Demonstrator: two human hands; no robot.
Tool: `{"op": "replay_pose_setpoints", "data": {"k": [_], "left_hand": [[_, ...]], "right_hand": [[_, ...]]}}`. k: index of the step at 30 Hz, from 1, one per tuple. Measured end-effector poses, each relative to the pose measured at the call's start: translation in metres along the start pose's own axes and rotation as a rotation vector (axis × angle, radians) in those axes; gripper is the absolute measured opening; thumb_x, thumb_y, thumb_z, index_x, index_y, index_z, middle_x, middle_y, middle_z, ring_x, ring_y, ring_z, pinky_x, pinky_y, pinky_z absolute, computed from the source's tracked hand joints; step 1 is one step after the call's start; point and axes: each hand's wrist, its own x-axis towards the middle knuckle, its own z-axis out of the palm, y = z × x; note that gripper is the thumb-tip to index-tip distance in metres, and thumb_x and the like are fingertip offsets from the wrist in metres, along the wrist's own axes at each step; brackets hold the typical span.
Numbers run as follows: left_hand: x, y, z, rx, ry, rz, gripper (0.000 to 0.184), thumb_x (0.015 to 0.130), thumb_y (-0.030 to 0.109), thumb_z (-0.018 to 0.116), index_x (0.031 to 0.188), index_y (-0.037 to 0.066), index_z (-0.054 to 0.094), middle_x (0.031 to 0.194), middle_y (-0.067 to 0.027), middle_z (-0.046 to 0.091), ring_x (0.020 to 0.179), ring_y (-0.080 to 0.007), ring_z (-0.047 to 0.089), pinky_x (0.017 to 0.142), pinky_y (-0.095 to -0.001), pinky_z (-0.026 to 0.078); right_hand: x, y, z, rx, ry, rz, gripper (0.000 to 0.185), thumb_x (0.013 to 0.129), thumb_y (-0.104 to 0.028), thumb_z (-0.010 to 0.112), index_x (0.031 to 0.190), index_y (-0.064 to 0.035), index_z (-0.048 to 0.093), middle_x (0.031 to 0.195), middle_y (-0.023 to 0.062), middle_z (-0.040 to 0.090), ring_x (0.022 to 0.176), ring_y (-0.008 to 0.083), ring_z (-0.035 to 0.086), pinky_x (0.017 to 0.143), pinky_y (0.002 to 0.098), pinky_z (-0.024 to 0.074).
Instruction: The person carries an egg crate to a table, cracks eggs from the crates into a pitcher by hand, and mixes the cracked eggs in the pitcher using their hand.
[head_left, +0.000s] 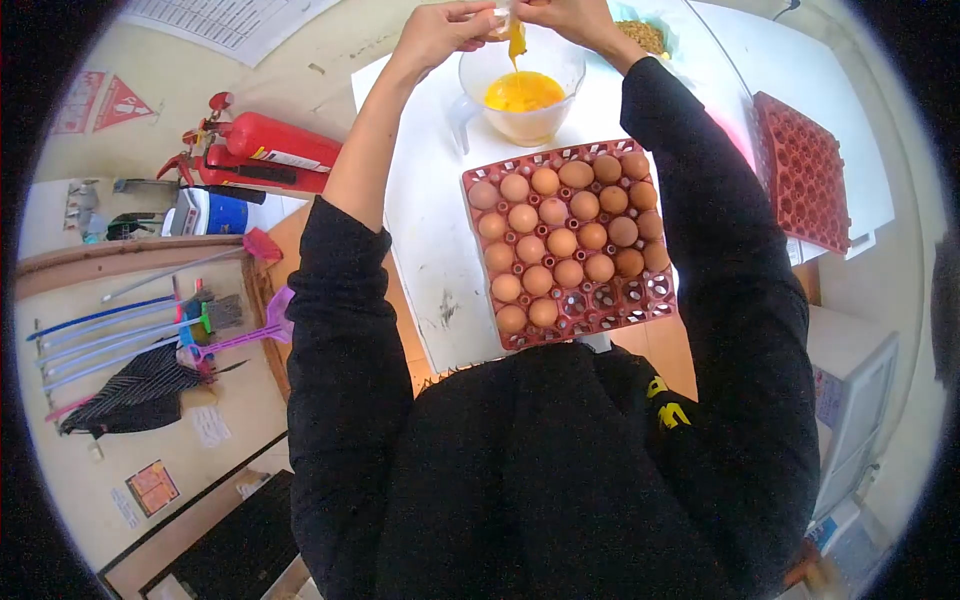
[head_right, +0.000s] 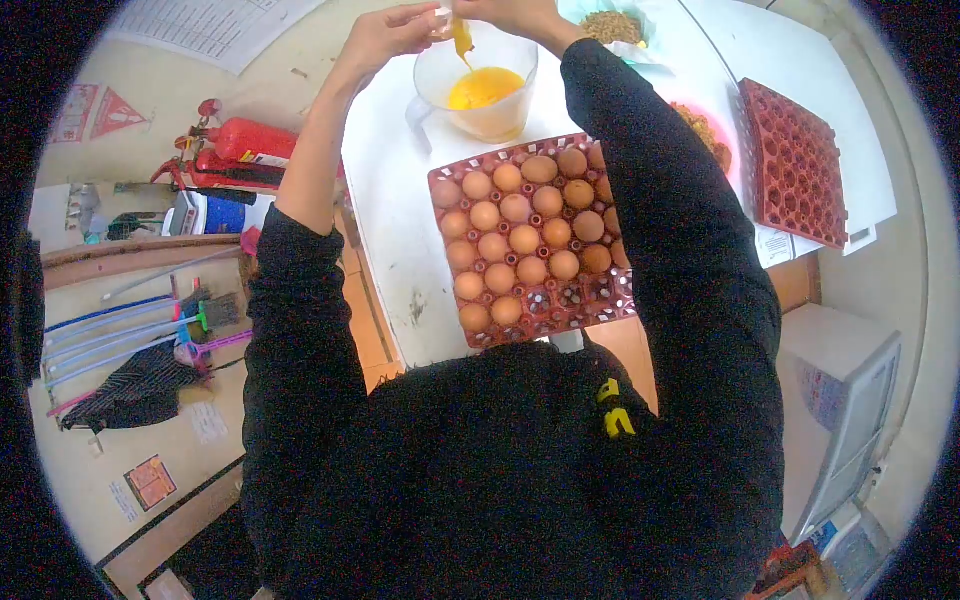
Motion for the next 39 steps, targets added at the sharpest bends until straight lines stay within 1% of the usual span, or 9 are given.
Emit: {"op": "replay_pose_setpoints", "data": {"k": [6, 8, 19, 22, 24, 28, 34, 36, 39], "left_hand": [[-0.001, 0.007, -0.005, -0.035, -0.027, -0.01, 0.045, 0.079, 0.031, 0.059, 0.108, -0.002, 0.054, 0.09, -0.0113, 0.061, 0.08, -0.0166, 0.059, 0.069, -0.0266, 0.047], [-0.002, 0.01, -0.006, -0.023, -0.001, -0.023, 0.046, 0.079, 0.032, 0.059, 0.108, -0.003, 0.053, 0.091, -0.0115, 0.061, 0.08, -0.0167, 0.059, 0.068, -0.0266, 0.047], [0.001, 0.026, -0.008, 0.04, 0.041, 0.006, 0.045, 0.077, 0.029, 0.06, 0.108, -0.004, 0.053, 0.089, -0.0136, 0.062, 0.078, -0.0182, 0.059, 0.067, -0.0267, 0.047], [-0.003, 0.032, -0.008, 0.208, 0.094, -0.045, 0.043, 0.075, 0.025, 0.063, 0.107, -0.003, 0.055, 0.088, -0.0134, 0.062, 0.076, -0.0182, 0.059, 0.067, -0.0272, 0.047], [-0.006, 0.032, -0.006, 0.334, 0.098, 0.151, 0.039, 0.072, 0.021, 0.065, 0.104, 0.0, 0.058, 0.086, -0.0134, 0.063, 0.075, -0.0191, 0.059, 0.068, -0.028, 0.047], [-0.015, 0.057, 0.002, 0.328, 0.116, 0.014, 0.035, 0.069, 0.017, 0.066, 0.101, 0.002, 0.06, 0.091, -0.0136, 0.062, 0.081, -0.0206, 0.059, 0.07, -0.0288, 0.047], [-0.017, 0.068, 0.003, 0.468, 0.168, 0.23, 0.035, 0.064, 0.007, 0.064, 0.098, 0.002, 0.06, 0.095, -0.0116, 0.059, 0.086, -0.0246, 0.057, 0.072, -0.0297, 0.046], [-0.016, 0.068, -0.001, 0.721, 0.206, 0.53, 0.032, 0.063, 0.005, 0.063, 0.095, 0.003, 0.06, 0.088, -0.0099, 0.059, 0.081, -0.0267, 0.056, 0.069, -0.0308, 0.046], [-0.021, 0.074, 0.003, 0.771, 0.28, 0.628, 0.029, 0.065, 0.004, 0.061, 0.094, 0.005, 0.059, 0.086, -0.0082, 0.058, 0.081, -0.0259, 0.055, 0.067, -0.0314, 0.046]], "right_hand": [[0.0, 0.01, -0.001, 0.019, 0.196, 0.268, 0.023, 0.065, -0.025, 0.061, 0.072, -0.0041, 0.066, 0.065, 0.0116, 0.063, 0.061, 0.0239, 0.061, 0.058, 0.031, 0.0467], [-0.003, 0.012, -0.013, -0.05, -0.087, 0.433, 0.023, 0.063, -0.025, 0.061, 0.073, -0.0038, 0.066, 0.062, 0.0121, 0.062, 0.058, 0.023, 0.061, 0.057, 0.0317, 0.0469], [-0.007, 0.005, -0.006, -0.071, -0.36, 0.426, 0.023, 0.064, -0.026, 0.062, 0.07, -0.0042, 0.066, 0.063, 0.0119, 0.062, 0.06, 0.0219, 0.061, 0.058, 0.0326, 0.0468], [-0.009, -0.002, -0.01, -0.237, -0.288, 0.373, 0.023, 0.065, -0.027, 0.062, 0.071, -0.0051, 0.066, 0.066, 0.0122, 0.063, 0.063, 0.0233, 0.061, 0.06, 0.0337, 0.0471], [-0.011, -0.003, -0.01, -0.259, -0.232, 0.354, 0.023, 0.065, -0.027, 0.062, 0.072, -0.0055, 0.066, 0.067, 0.0124, 0.063, 0.063, 0.0244, 0.061, 0.061, 0.0345, 0.0471], [-0.015, -0.006, -0.012, -0.301, -0.12, 0.257, 0.021, 0.065, -0.025, 0.062, 0.072, -0.006, 0.066, 0.07, 0.0132, 0.063, 0.066, 0.0273, 0.061, 0.063, 0.0365, 0.047], [-0.017, -0.028, -0.025, -0.403, -0.076, 0.158, 0.018, 0.065, -0.022, 0.06, 0.069, -0.0044, 0.064, 0.071, 0.0127, 0.062, 0.069, 0.0283, 0.06, 0.063, 0.0376, 0.0461], [-0.019, -0.034, -0.029, -0.467, -0.017, 0.064, 0.018, 0.066, -0.023, 0.06, 0.069, -0.0047, 0.064, 0.074, 0.012, 0.062, 0.074, 0.0278, 0.059, 0.064, 0.0367, 0.0458], [-0.023, -0.041, -0.029, -0.539, 0.06, -0.05, 0.018, 0.066, -0.024, 0.061, 0.07, -0.0062, 0.064, 0.081, 0.0107, 0.063, 0.083, 0.0268, 0.058, 0.066, 0.0354, 0.0455]]}}
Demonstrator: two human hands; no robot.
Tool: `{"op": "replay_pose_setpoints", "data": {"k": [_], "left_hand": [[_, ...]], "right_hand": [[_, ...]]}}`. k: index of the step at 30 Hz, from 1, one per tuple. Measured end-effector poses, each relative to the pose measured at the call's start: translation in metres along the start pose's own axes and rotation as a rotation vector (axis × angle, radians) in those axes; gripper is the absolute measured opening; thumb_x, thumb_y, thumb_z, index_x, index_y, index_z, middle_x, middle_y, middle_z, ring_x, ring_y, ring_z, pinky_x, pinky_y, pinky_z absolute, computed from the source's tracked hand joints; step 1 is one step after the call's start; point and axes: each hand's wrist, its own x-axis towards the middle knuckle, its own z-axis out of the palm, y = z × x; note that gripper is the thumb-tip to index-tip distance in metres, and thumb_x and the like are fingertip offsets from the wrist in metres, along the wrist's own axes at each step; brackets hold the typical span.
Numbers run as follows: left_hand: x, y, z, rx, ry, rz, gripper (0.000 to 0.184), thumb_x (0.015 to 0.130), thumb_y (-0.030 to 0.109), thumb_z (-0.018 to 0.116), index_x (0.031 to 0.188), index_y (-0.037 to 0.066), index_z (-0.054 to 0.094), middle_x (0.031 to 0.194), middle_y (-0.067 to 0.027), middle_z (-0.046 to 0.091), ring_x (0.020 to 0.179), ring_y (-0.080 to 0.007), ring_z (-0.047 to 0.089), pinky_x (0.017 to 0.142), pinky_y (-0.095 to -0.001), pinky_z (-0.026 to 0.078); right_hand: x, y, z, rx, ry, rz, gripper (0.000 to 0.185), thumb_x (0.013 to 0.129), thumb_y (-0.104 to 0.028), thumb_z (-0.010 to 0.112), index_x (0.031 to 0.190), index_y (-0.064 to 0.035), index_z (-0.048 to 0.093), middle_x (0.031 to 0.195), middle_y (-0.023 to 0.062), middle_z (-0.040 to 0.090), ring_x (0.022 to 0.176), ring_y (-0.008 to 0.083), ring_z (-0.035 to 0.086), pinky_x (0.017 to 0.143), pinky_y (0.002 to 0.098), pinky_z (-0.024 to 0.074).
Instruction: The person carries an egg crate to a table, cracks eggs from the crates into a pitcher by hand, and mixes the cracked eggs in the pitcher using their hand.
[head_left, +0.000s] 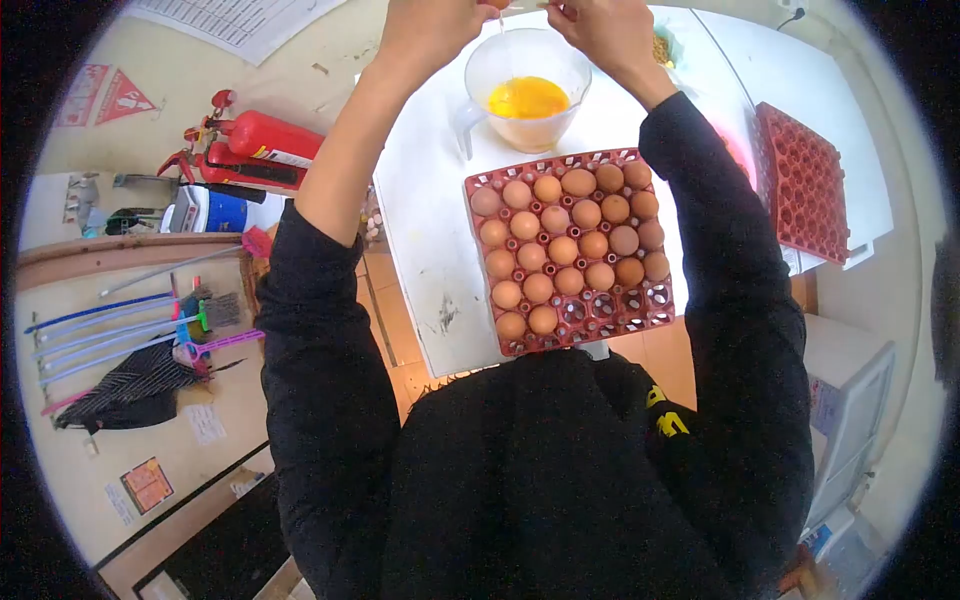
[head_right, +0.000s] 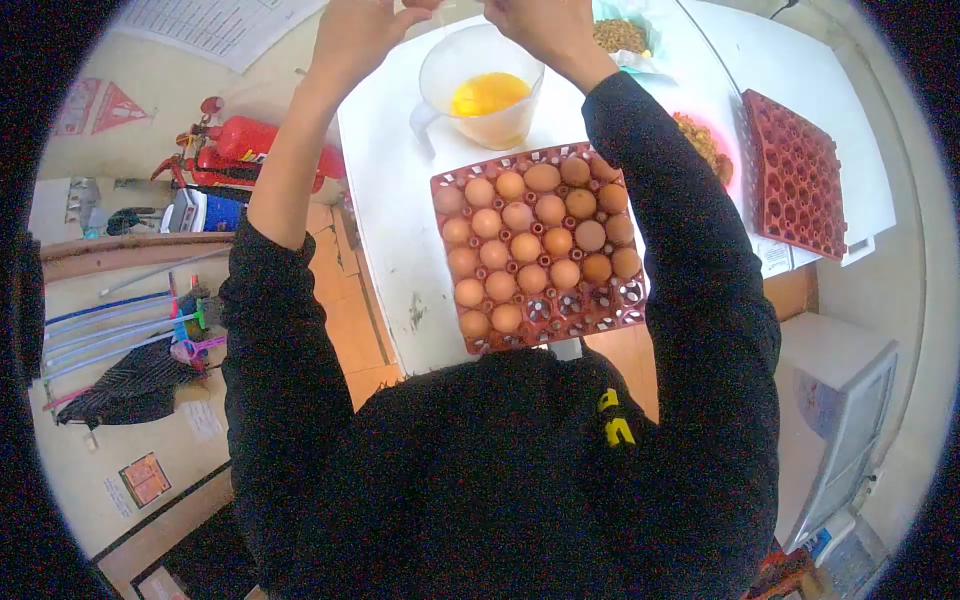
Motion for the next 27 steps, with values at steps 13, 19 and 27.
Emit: {"op": "replay_pose_setpoints", "data": {"k": [13, 19, 27], "left_hand": [[-0.05, -0.052, 0.051, -0.976, -0.056, -0.876, 0.048, 0.076, 0.025, 0.063, 0.113, -0.002, 0.046, 0.098, -0.0121, 0.056, 0.081, -0.0185, 0.059, 0.069, -0.0268, 0.049], [-0.086, -0.06, 0.052, -1.45, 0.08, -1.01, 0.045, 0.083, 0.019, 0.055, 0.118, -0.005, 0.038, 0.1, -0.0166, 0.055, 0.084, -0.0235, 0.059, 0.075, -0.0293, 0.049], [-0.12, -0.077, 0.025, -1.617, 0.231, -1.061, 0.039, 0.083, 0.02, 0.054, 0.112, -0.004, 0.042, 0.104, -0.0169, 0.053, 0.089, -0.0257, 0.057, 0.081, -0.0334, 0.048]], "right_hand": [[0.048, -0.025, 0.009, 0.169, -0.221, -0.023, 0.023, 0.069, -0.03, 0.061, 0.08, -0.0096, 0.066, 0.072, 0.0054, 0.064, 0.066, 0.0234, 0.061, 0.06, 0.0326, 0.0476], [0.063, -0.056, 0.036, 0.105, -0.385, -0.13, 0.034, 0.062, -0.028, 0.064, 0.092, -0.0134, 0.062, 0.074, 0.0076, 0.063, 0.073, 0.0249, 0.061, 0.064, 0.036, 0.0472], [0.078, -0.08, 0.044, 0.736, -0.684, -0.013, 0.044, 0.068, -0.014, 0.059, 0.111, -0.0078, 0.051, 0.081, 0.0105, 0.064, 0.057, 0.0103, 0.057, 0.046, 0.0223, 0.0424]]}}
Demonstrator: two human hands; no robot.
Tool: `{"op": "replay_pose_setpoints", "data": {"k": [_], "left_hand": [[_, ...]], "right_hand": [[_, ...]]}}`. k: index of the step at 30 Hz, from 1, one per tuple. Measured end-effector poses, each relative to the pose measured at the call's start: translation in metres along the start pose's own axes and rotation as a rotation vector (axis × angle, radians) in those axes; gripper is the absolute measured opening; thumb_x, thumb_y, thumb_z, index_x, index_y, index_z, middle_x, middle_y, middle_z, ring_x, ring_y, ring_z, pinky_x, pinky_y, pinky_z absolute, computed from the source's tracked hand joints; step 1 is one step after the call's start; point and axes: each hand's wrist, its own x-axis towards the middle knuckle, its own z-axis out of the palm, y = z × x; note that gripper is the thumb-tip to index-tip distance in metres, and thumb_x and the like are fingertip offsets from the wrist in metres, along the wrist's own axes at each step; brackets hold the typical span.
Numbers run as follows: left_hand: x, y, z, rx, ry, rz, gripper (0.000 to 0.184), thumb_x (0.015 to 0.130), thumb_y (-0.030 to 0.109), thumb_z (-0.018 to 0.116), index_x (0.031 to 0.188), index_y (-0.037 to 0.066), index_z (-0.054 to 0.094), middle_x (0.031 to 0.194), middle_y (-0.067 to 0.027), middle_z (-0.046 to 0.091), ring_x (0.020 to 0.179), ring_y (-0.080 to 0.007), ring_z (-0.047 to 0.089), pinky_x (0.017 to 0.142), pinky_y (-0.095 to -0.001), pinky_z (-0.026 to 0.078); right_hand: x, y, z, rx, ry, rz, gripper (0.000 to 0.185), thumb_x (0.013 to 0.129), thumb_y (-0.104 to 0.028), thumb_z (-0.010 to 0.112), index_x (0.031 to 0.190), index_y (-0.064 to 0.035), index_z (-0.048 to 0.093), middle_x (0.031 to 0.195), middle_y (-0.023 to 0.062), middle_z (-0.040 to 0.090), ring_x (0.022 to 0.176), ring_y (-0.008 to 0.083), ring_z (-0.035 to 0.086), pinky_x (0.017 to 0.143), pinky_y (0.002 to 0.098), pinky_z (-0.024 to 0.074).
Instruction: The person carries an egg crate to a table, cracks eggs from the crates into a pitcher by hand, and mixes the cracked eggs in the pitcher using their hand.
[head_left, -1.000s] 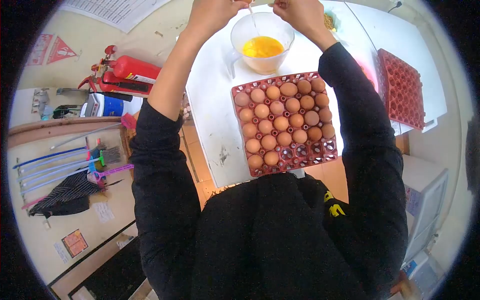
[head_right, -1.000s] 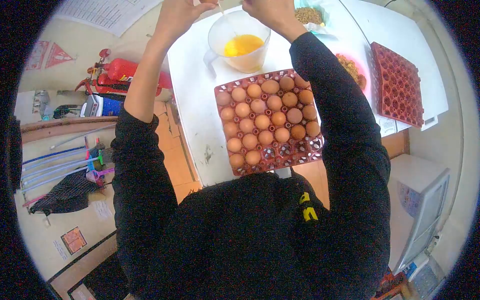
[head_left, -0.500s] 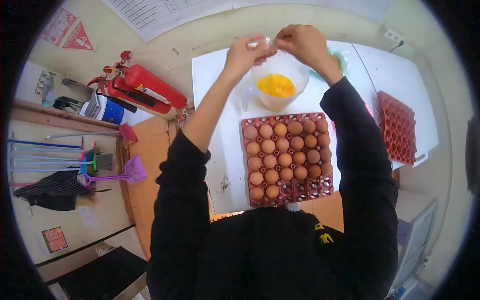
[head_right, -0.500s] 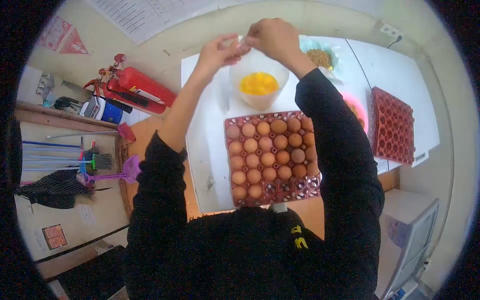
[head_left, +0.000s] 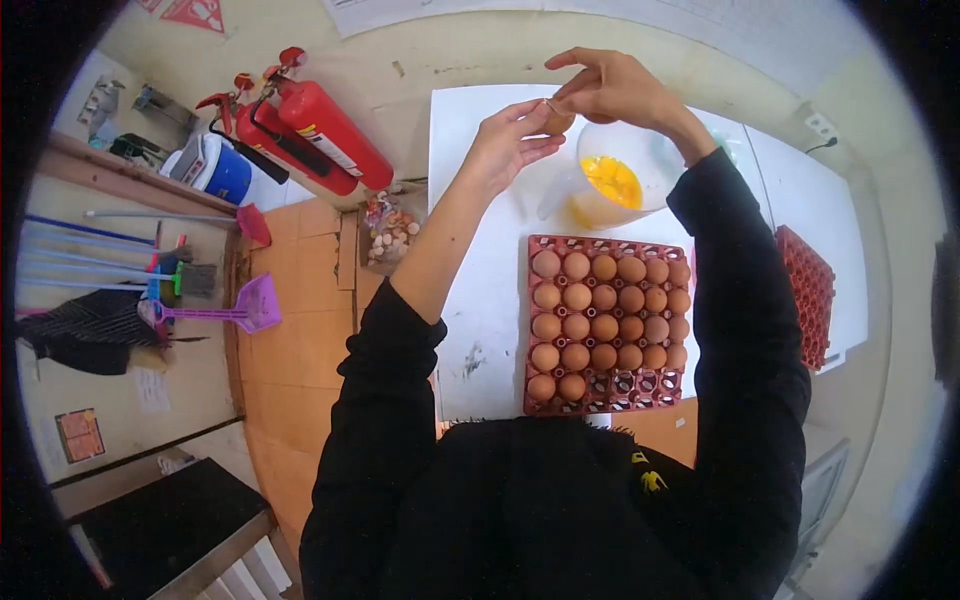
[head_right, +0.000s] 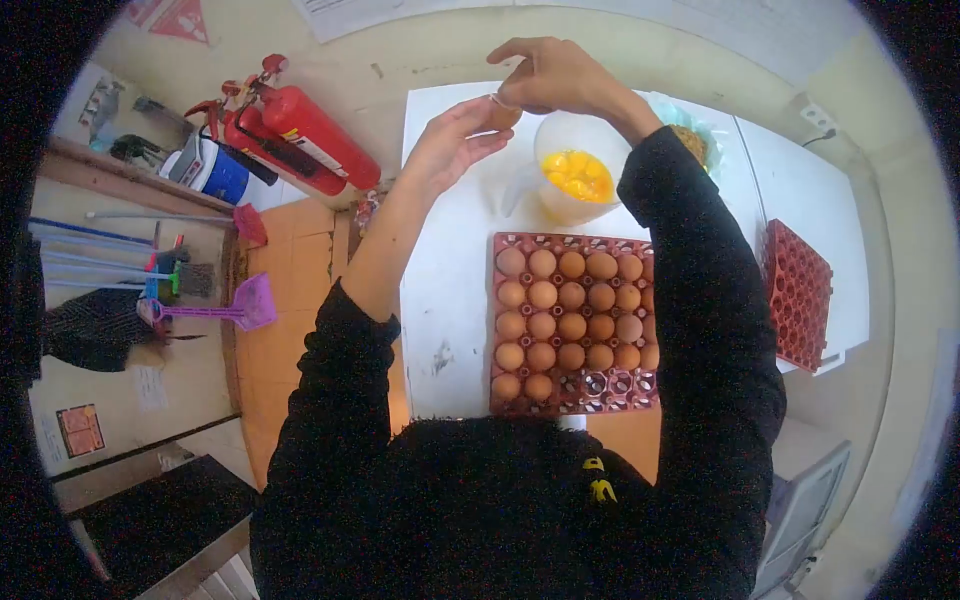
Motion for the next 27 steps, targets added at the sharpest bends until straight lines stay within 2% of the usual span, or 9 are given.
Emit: {"op": "replay_pose_setpoints", "data": {"k": [5, 12, 16, 17, 20, 22, 24, 25, 27], "left_hand": [[-0.008, 0.01, -0.023, -0.105, -0.016, 0.013, 0.036, 0.084, 0.022, 0.053, 0.108, -0.004, 0.044, 0.101, -0.0164, 0.054, 0.089, -0.0244, 0.056, 0.083, -0.0331, 0.047], [-0.023, 0.017, -0.086, -0.173, 0.081, -0.037, 0.039, 0.083, 0.023, 0.055, 0.107, -0.006, 0.043, 0.1, -0.0175, 0.054, 0.092, -0.023, 0.055, 0.085, -0.0323, 0.045], [-0.052, 0.025, -0.17, -0.014, 0.37, 0.006, 0.038, 0.081, 0.023, 0.057, 0.108, -0.002, 0.047, 0.097, -0.0159, 0.055, 0.084, -0.0234, 0.057, 0.076, -0.0333, 0.049], [-0.055, 0.023, -0.195, 0.049, 0.437, -0.005, 0.037, 0.081, 0.024, 0.057, 0.108, -0.001, 0.048, 0.096, -0.0146, 0.056, 0.083, -0.0228, 0.057, 0.075, -0.0327, 0.049], [-0.051, 0.001, -0.283, 0.342, 0.534, -0.024, 0.037, 0.081, 0.03, 0.057, 0.107, 0.003, 0.053, 0.092, -0.011, 0.058, 0.08, -0.0212, 0.057, 0.071, -0.029, 0.048], [-0.029, -0.015, -0.362, 0.43, 0.188, -0.197, 0.04, 0.082, 0.038, 0.053, 0.104, 0.004, 0.055, 0.088, -0.0118, 0.058, 0.084, -0.0203, 0.057, 0.07, -0.0277, 0.046], [-0.028, 0.0, -0.306, 0.806, 0.576, -0.133, 0.05, 0.082, 0.044, 0.048, 0.112, 0.004, 0.047, 0.097, -0.0145, 0.054, 0.091, -0.0232, 0.054, 0.075, -0.0312, 0.044], [-0.025, 0.011, -0.271, 0.785, 0.62, -0.062, 0.054, 0.082, 0.048, 0.045, 0.115, 0.004, 0.044, 0.102, -0.0159, 0.052, 0.095, -0.0246, 0.053, 0.078, -0.0329, 0.043], [-0.025, 0.028, -0.186, 0.503, 0.424, -0.014, 0.064, 0.083, 0.054, 0.039, 0.123, 0.004, 0.036, 0.111, -0.0187, 0.049, 0.102, -0.0274, 0.05, 0.083, -0.0364, 0.041]], "right_hand": [[-0.014, -0.011, 0.03, -0.402, 0.096, -0.405, 0.06, 0.065, -0.014, 0.06, 0.123, -0.0167, 0.041, 0.076, 0.0047, 0.064, 0.054, 0.0125, 0.053, 0.051, 0.0272, 0.0456], [-0.018, -0.026, 0.058, -0.895, 0.11, -0.566, 0.062, 0.067, -0.015, 0.058, 0.126, -0.0213, 0.039, 0.052, -0.0017, 0.054, 0.06, 0.0172, 0.051, 0.057, 0.0318, 0.0442], [-0.026, -0.024, 0.053, -0.496, 0.114, -0.439, 0.043, 0.068, -0.02, 0.059, 0.11, -0.0165, 0.053, 0.064, 0.0054, 0.059, 0.061, 0.0214, 0.056, 0.056, 0.0319, 0.0461], [-0.028, -0.021, 0.052, -0.386, 0.162, -0.352, 0.028, 0.07, -0.022, 0.06, 0.096, -0.0114, 0.06, 0.065, 0.0068, 0.06, 0.057, 0.0189, 0.057, 0.057, 0.0287, 0.0462], [-0.028, 0.013, 0.045, -0.189, 0.219, -0.183, 0.024, 0.071, -0.025, 0.062, 0.088, -0.0074, 0.062, 0.062, 0.0069, 0.058, 0.053, 0.0143, 0.054, 0.055, 0.0257, 0.0442], [-0.027, 0.023, 0.035, -0.237, 0.273, -0.063, 0.022, 0.074, -0.029, 0.06, 0.082, -0.0085, 0.063, 0.058, 0.0034, 0.055, 0.051, 0.0106, 0.049, 0.052, 0.0236, 0.0401], [-0.026, 0.039, 0.019, 0.046, 0.234, 0.177, 0.026, 0.077, -0.033, 0.057, 0.081, -0.0083, 0.063, 0.056, -0.0011, 0.053, 0.051, 0.009, 0.046, 0.049, 0.0227, 0.0365], [-0.03, 0.024, 0.016, 0.22, 0.18, 0.28, 0.031, 0.085, -0.036, 0.048, 0.083, -0.0069, 0.058, 0.06, -0.0017, 0.042, 0.057, 0.0041, 0.039, 0.058, 0.0184, 0.0376], [-0.029, 0.026, 0.017, 0.338, 0.105, 0.24, 0.031, 0.085, -0.037, 0.048, 0.089, -0.0075, 0.056, 0.064, -0.001, 0.045, 0.06, 0.0042, 0.042, 0.059, 0.0181, 0.0374]]}}
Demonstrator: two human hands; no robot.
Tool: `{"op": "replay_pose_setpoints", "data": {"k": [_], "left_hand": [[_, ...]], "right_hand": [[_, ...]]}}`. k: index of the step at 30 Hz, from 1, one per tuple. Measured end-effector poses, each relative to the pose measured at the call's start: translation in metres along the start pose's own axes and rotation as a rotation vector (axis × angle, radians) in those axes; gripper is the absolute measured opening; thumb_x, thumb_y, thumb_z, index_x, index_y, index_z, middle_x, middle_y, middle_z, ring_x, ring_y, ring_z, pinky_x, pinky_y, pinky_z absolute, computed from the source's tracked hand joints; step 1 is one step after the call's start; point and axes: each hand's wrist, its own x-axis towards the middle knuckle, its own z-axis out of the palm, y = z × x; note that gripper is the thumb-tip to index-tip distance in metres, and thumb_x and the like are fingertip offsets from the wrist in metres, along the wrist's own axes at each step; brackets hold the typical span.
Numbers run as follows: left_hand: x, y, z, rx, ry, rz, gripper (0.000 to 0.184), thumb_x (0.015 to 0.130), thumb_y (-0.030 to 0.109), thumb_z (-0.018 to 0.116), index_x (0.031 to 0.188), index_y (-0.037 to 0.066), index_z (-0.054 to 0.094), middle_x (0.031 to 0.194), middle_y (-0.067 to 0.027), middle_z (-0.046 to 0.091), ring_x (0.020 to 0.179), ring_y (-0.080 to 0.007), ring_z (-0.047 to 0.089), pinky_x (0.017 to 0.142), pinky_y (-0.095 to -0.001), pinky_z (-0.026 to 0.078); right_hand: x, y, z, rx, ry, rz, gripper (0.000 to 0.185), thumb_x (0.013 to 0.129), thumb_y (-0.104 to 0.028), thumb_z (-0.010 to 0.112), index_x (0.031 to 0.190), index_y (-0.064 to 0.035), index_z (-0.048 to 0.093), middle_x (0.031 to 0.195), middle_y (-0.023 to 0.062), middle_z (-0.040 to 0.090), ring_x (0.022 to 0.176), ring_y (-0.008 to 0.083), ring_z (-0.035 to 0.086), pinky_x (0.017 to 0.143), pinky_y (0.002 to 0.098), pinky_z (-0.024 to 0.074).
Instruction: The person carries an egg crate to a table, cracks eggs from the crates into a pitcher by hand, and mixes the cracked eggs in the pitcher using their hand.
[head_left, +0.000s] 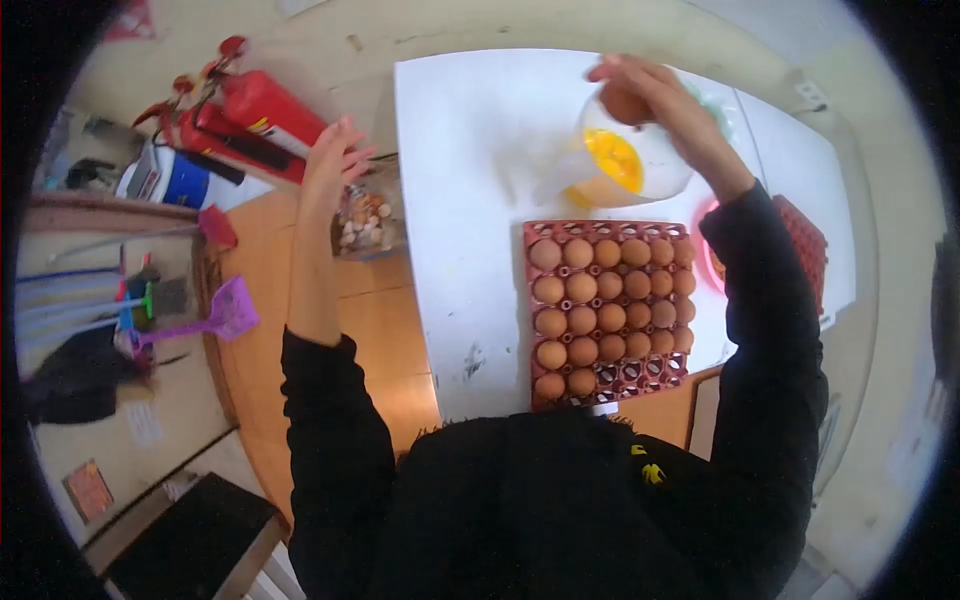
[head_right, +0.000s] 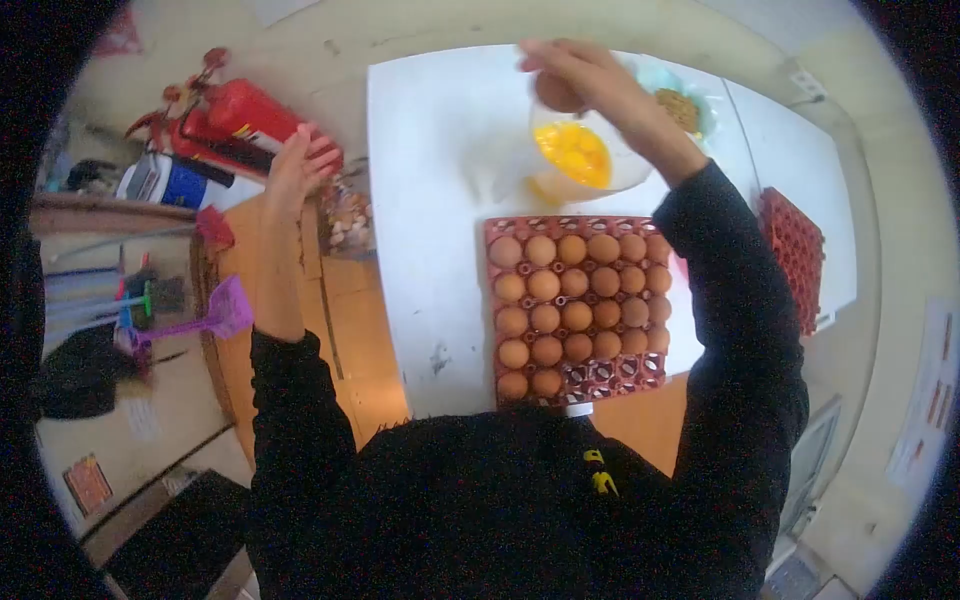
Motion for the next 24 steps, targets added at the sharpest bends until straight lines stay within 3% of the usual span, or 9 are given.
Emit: {"op": "replay_pose_setpoints", "data": {"k": [2, 4, 5, 7, 9, 13, 15, 19, 24], "left_hand": [[-0.028, 0.036, 0.06, -0.309, -0.443, -0.044, 0.072, 0.081, 0.059, 0.036, 0.128, 0.006, 0.025, 0.12, -0.0198, 0.041, 0.103, -0.031, 0.049, 0.086, -0.0407, 0.04], [-0.048, 0.048, 0.115, -0.698, -0.77, -0.316, 0.071, 0.081, 0.059, 0.035, 0.126, 0.005, 0.026, 0.118, -0.0214, 0.042, 0.102, -0.0322, 0.049, 0.086, -0.0436, 0.04], [-0.051, 0.05, 0.133, -0.876, -0.921, -0.416, 0.056, 0.086, 0.049, 0.032, 0.123, 0.006, 0.033, 0.122, -0.0236, 0.038, 0.107, -0.0366, 0.044, 0.087, -0.0425, 0.041], [-0.046, 0.038, 0.156, -1.153, -0.875, -0.391, 0.053, 0.088, 0.045, 0.033, 0.122, 0.005, 0.032, 0.121, -0.0257, 0.037, 0.103, -0.0364, 0.046, 0.087, -0.0423, 0.042], [-0.039, 0.03, 0.155, -1.126, -0.799, -0.4, 0.049, 0.088, 0.044, 0.034, 0.12, 0.006, 0.035, 0.117, -0.0232, 0.041, 0.098, -0.0331, 0.049, 0.084, -0.0396, 0.043], [-0.026, 0.002, 0.132, -1.162, -0.557, -0.409, 0.042, 0.089, 0.04, 0.038, 0.115, 0.008, 0.042, 0.114, -0.0191, 0.045, 0.091, -0.0279, 0.052, 0.081, -0.0374, 0.045], [-0.016, -0.031, 0.117, -1.212, -0.571, -0.443, 0.042, 0.088, 0.04, 0.038, 0.114, 0.008, 0.045, 0.118, -0.0194, 0.043, 0.096, -0.0292, 0.05, 0.083, -0.0405, 0.043], [-0.011, -0.091, 0.107, -1.207, -0.558, -0.462, 0.041, 0.088, 0.04, 0.039, 0.115, 0.011, 0.047, 0.122, -0.0199, 0.04, 0.1, -0.0296, 0.048, 0.085, -0.0445, 0.041], [-0.018, -0.109, 0.108, -1.081, -0.48, -0.431, 0.037, 0.089, 0.04, 0.037, 0.114, 0.014, 0.045, 0.117, -0.0185, 0.045, 0.093, -0.025, 0.054, 0.08, -0.0388, 0.045]], "right_hand": [[0.006, -0.006, 0.011, 0.067, -0.142, -0.025, 0.032, 0.085, -0.035, 0.048, 0.1, -0.0072, 0.05, 0.074, 0.0013, 0.05, 0.068, 0.0064, 0.047, 0.063, 0.0194, 0.0387], [0.01, -0.012, 0.031, 0.001, -0.204, -0.066, 0.035, 0.084, -0.031, 0.051, 0.107, -0.0053, 0.045, 0.084, 0.0045, 0.053, 0.076, 0.0117, 0.053, 0.069, 0.0234, 0.0413], [0.013, -0.01, 0.037, -0.016, -0.243, -0.127, 0.037, 0.084, -0.029, 0.053, 0.109, -0.0042, 0.043, 0.088, 0.0063, 0.054, 0.08, 0.015, 0.055, 0.072, 0.0257, 0.0423], [0.013, -0.02, 0.024, -0.262, -0.202, -0.228, 0.034, 0.082, -0.024, 0.055, 0.106, -0.0019, 0.046, 0.092, 0.01, 0.055, 0.083, 0.0201, 0.056, 0.075, 0.0291, 0.0437], [0.017, -0.016, 0.003, -0.572, -0.028, -0.461, 0.027, 0.082, -0.023, 0.055, 0.099, -0.0023, 0.051, 0.094, 0.0113, 0.056, 0.081, 0.021, 0.057, 0.072, 0.0295, 0.0457], [0.018, 0.023, -0.046, -1.047, -0.079, -0.149, 0.011, 0.073, -0.013, 0.059, 0.078, -0.0033, 0.061, 0.074, 0.0106, 0.061, 0.07, 0.0248, 0.059, 0.065, 0.0349, 0.0474], [0.013, 0.05, -0.045, -1.097, -0.181, -0.053, 0.01, 0.067, -0.012, 0.062, 0.074, -0.0055, 0.062, 0.072, 0.01, 0.06, 0.07, 0.026, 0.059, 0.063, 0.0361, 0.0469], [0.019, 0.081, -0.038, -1.219, -0.305, -0.115, 0.011, 0.063, -0.012, 0.064, 0.073, -0.0091, 0.063, 0.069, 0.0102, 0.06, 0.068, 0.0264, 0.058, 0.059, 0.037, 0.0458], [0.03, 0.103, -0.02, -1.221, -0.474, -0.105, 0.009, 0.063, -0.008, 0.062, 0.071, -0.0066, 0.063, 0.069, 0.0115, 0.06, 0.069, 0.0262, 0.059, 0.059, 0.0359, 0.0463]]}}
